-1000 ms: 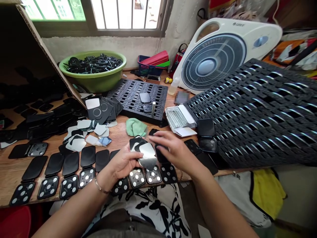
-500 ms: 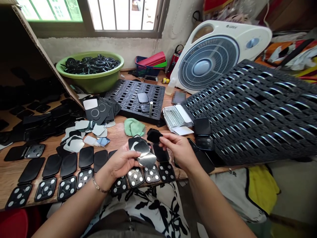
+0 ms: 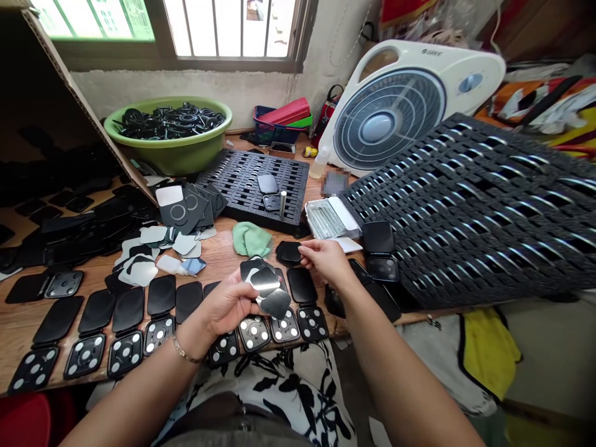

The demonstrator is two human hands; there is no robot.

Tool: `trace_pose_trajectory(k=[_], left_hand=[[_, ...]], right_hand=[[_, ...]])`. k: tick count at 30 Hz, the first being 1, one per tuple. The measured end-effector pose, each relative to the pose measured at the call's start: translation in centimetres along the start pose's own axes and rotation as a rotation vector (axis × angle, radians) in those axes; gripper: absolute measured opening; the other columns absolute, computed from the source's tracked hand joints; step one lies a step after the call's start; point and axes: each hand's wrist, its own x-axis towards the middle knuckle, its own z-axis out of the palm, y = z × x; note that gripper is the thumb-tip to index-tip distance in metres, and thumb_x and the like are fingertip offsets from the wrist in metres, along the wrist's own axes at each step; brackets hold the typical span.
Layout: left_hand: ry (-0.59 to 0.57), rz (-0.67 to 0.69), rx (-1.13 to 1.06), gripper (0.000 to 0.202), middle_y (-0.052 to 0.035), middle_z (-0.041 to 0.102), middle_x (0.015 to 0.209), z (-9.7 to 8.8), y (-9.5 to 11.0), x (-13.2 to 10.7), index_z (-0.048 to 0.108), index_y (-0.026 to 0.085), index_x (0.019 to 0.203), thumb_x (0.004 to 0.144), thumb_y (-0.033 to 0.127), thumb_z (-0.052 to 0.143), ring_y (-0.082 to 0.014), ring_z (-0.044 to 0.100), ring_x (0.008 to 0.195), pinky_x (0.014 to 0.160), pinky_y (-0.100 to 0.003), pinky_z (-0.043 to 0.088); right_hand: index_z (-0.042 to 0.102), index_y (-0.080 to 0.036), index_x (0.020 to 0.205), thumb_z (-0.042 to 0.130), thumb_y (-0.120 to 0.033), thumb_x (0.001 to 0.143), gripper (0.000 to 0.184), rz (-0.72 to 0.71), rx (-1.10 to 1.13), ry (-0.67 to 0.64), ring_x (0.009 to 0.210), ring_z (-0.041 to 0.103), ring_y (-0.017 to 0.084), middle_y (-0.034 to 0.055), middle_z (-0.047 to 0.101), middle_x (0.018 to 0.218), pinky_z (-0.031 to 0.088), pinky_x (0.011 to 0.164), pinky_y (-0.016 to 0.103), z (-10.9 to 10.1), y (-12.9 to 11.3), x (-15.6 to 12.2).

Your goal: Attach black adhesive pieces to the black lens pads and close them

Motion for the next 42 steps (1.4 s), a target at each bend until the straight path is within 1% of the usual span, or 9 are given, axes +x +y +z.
trace_pose_trajectory(k=[5,9,13,18,21,24,31,35,42], left_hand=[[-0.012,-0.016,0.035,0.045,-0.0145,0.07,0.112,0.1,0.2,-0.2,0.059,0.015,0.111,0.069,0.004,0.071,-0.0286,0.07,0.096,0.076,-0.041,0.061],[-0.002,0.005,0.04,0.049,-0.0107,0.071,0.102,0.2,0.2,0.1,0.059,0.015,0.113,0.067,0.005,0.075,-0.0215,0.071,0.08,0.066,-0.035,0.061],[0.014,-0.002,0.034,0.052,-0.0086,0.07,0.102,0.3,0.0,0.3,0.058,0.017,0.114,0.067,0.006,0.078,-0.0206,0.071,0.078,0.064,-0.032,0.061],[0.03,0.022,0.04,0.051,-0.0066,0.069,0.101,0.6,-0.4,0.3,0.059,0.018,0.112,0.066,0.008,0.08,-0.021,0.071,0.08,0.065,-0.033,0.061],[0.044,0.049,0.04,0.048,-0.0061,0.069,0.1,0.7,-0.6,0.4,0.059,0.019,0.11,0.067,0.009,0.079,-0.0202,0.071,0.08,0.068,-0.034,0.062],[0.057,0.066,0.041,0.045,-0.0063,0.069,0.1,0.7,-0.5,0.5,0.058,0.018,0.106,0.067,0.009,0.079,-0.0202,0.071,0.078,0.065,-0.035,0.062],[0.096,0.082,0.037,0.045,-0.0074,0.069,0.099,0.6,0.0,0.0,0.054,0.018,0.104,0.068,0.009,0.079,-0.0226,0.07,0.078,0.063,-0.038,0.062],[0.104,0.114,0.017,0.047,-0.0081,0.069,0.102,0.6,0.1,-0.2,0.054,0.018,0.108,0.068,0.009,0.078,-0.0233,0.07,0.083,0.067,-0.04,0.063],[0.105,0.205,-0.009,0.043,-0.0052,0.069,0.102,0.4,-0.2,0.4,0.057,0.02,0.109,0.072,0.011,0.077,-0.0217,0.069,0.086,0.07,-0.038,0.062]], right_hand=[[0.076,-0.02,0.085,0.071,-0.024,0.073,0.014,-0.163,-0.155,0.093,0.085,0.066,0.021,0.0076,0.073,0.088,0.051,0.079,0.033,0.2,-1.5,-1.6],[0.077,-0.021,0.09,0.071,-0.037,0.077,0.022,-0.276,-0.226,-0.156,0.071,0.062,0.018,0.0045,0.071,0.082,0.049,0.067,0.03,1.3,-3.0,-5.7],[0.075,-0.02,0.086,0.073,-0.032,0.074,0.017,-0.235,-0.19,-0.129,0.07,0.062,0.017,0.0036,0.07,0.08,0.048,0.066,0.029,2.1,-3.3,-7.3],[0.072,-0.018,0.077,0.072,-0.036,0.072,0.019,-0.059,-0.111,-0.201,0.065,0.063,0.018,0.0038,0.071,0.071,0.046,0.056,0.026,1.7,-3.1,-6.7],[0.07,-0.019,0.07,0.073,-0.038,0.07,0.02,-0.067,-0.138,-0.202,0.059,0.059,0.016,0.0024,0.068,0.064,0.041,0.051,0.025,1.4,-3.1,-6.4],[0.068,-0.018,0.074,0.073,-0.044,0.07,0.027,-0.082,0.058,-0.189,0.057,0.058,0.014,0.0017,0.067,0.066,0.043,0.053,0.025,1.1,-2.7,-5.0],[0.064,-0.017,0.069,0.074,-0.038,0.068,0.023,0.017,-0.02,0.011,0.05,0.058,0.014,0.0017,0.064,0.059,0.046,0.051,0.027,0.4,-0.1,1.0],[0.071,-0.019,0.076,0.074,-0.031,0.069,0.015,-0.068,-0.142,0.126,0.073,0.065,0.02,0.0055,0.071,0.074,0.05,0.07,0.032,0.0,-0.4,-0.4],[0.063,-0.018,0.072,0.072,-0.046,0.073,0.029,0.047,0.102,-0.377,0.052,0.057,0.014,-0.0002,0.063,0.059,0.044,0.052,0.026,1.2,-2.0,-7.7]])
